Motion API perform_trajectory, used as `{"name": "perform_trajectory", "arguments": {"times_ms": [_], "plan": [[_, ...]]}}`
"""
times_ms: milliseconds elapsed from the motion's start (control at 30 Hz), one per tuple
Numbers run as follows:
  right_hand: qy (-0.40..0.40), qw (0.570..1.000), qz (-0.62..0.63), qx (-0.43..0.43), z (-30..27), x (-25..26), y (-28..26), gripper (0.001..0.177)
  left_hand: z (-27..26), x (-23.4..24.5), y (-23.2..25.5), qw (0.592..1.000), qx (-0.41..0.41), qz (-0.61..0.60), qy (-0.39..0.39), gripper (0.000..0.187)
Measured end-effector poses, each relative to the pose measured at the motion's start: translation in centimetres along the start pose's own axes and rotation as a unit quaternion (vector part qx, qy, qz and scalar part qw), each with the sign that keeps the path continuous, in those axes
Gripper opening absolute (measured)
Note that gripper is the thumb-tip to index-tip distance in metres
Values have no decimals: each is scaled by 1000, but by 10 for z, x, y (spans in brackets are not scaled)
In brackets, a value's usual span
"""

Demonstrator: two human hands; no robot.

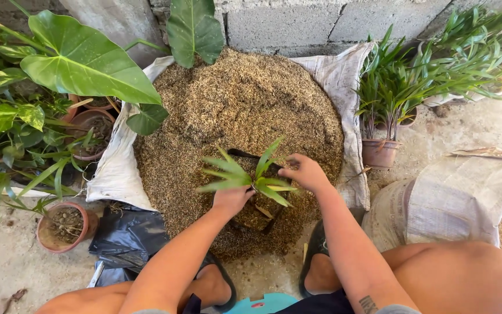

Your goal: The person removes a small plant from a terracotta pot and places it into a black plastic pot. They then fill the pot with a brown granular substrate from a nearby sack, pressing it down around the plant's roots to secure it in place.

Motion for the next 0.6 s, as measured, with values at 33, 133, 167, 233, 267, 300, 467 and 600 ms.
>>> {"name": "perform_trajectory", "arguments": {"times_ms": [33,133,167,233,267,300,467,600], "plan": [[-1,1000,1,0,5,-13,12,63,1,2,1,1000,1,0,-1,38],[-40,997,-53,-35,12,-48,39,76,5,5,2,999,-22,32,35,32],[-35,998,-36,-46,10,-50,37,45,8,-1,-1,999,-25,14,35,33],[-32,998,-20,-56,26,-63,54,32,6,3,2,999,-24,-3,34,34],[-29,998,-17,-46,44,-72,72,36,3,14,11,999,-30,-5,38,30],[-26,999,-15,-35,63,-80,91,41,1,25,20,998,-36,-7,42,27],[-73,997,0,5,41,-65,64,33,3,-6,-1,997,-42,-5,60,30],[-69,989,126,-24,43,-69,77,28,-5,17,7,983,-54,42,171,50]]}}
Point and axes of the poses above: each hand's wrist, its own z-axis towards the middle knuckle, its own x-axis out of the back of the hand, y = z × x, the point moved 6 cm from there along z, towards the middle knuckle, and after that the axes turned 4 degrees about -x, right-handed, at the moved point
